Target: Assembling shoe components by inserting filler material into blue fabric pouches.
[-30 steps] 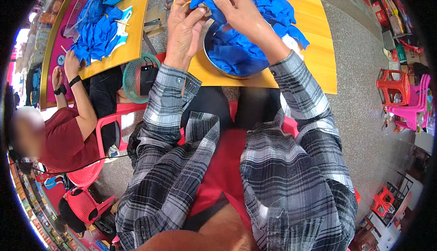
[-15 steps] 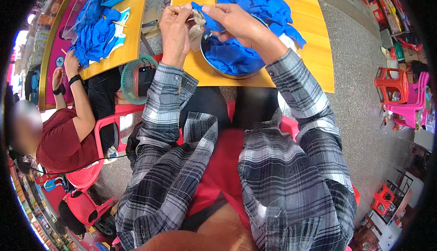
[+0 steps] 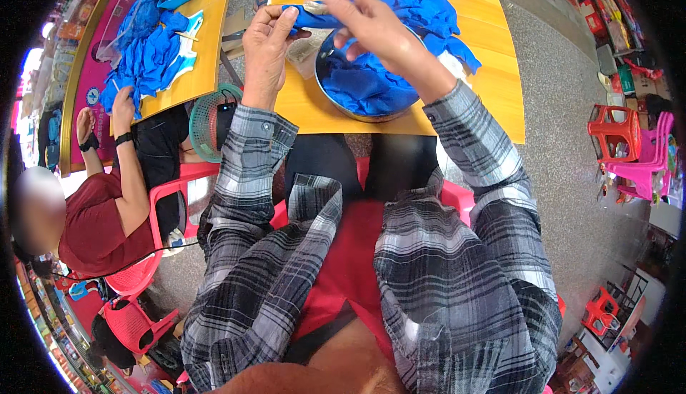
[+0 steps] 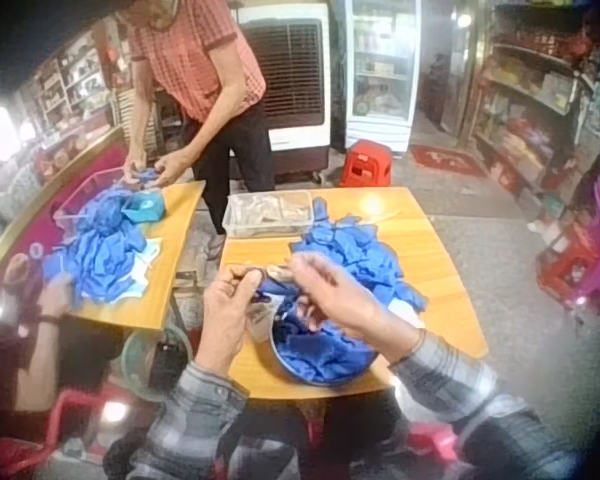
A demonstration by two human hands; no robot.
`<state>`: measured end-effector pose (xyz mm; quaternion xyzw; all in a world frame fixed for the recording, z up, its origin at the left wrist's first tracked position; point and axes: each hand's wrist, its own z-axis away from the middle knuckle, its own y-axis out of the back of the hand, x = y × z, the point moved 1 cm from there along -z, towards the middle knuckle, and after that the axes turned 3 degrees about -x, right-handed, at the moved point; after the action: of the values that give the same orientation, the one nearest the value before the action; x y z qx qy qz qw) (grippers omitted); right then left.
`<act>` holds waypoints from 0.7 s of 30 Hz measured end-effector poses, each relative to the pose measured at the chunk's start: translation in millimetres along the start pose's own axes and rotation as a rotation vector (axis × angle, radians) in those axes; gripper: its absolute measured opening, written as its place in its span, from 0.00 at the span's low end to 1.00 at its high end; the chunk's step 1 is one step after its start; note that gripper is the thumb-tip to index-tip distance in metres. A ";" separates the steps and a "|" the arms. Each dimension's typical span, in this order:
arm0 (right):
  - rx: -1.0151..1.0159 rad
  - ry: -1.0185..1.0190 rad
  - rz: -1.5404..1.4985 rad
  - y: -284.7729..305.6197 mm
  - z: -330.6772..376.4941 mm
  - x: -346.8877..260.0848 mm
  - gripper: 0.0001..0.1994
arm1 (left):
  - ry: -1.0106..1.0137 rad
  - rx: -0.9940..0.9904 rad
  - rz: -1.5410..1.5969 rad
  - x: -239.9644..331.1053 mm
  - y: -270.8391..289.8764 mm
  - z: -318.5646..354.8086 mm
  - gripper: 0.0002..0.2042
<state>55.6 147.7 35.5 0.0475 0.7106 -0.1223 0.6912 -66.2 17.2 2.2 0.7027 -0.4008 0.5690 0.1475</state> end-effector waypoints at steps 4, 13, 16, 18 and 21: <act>0.116 0.279 0.477 -1.5 6.2 -1.1 0.16 | 0.008 0.012 0.032 2.8 -6.1 2.2 0.08; -0.049 0.293 0.564 8.6 2.0 1.2 0.19 | -0.163 0.000 0.125 2.1 -17.7 6.9 0.07; -0.166 0.123 0.490 9.1 6.0 -9.9 0.20 | -0.193 0.047 -0.134 7.2 -15.7 6.6 0.07; -0.219 0.080 0.485 9.3 6.7 -9.5 0.20 | -0.250 0.015 -0.297 13.5 -14.8 8.3 0.08; -0.196 0.098 0.280 12.2 7.1 -1.2 0.20 | -0.308 -0.011 -0.311 20.6 -25.8 8.6 0.08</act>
<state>65.4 158.0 35.3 0.0846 0.7383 0.0474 0.6675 -40.8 19.8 24.9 0.8339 -0.3085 0.4232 0.1742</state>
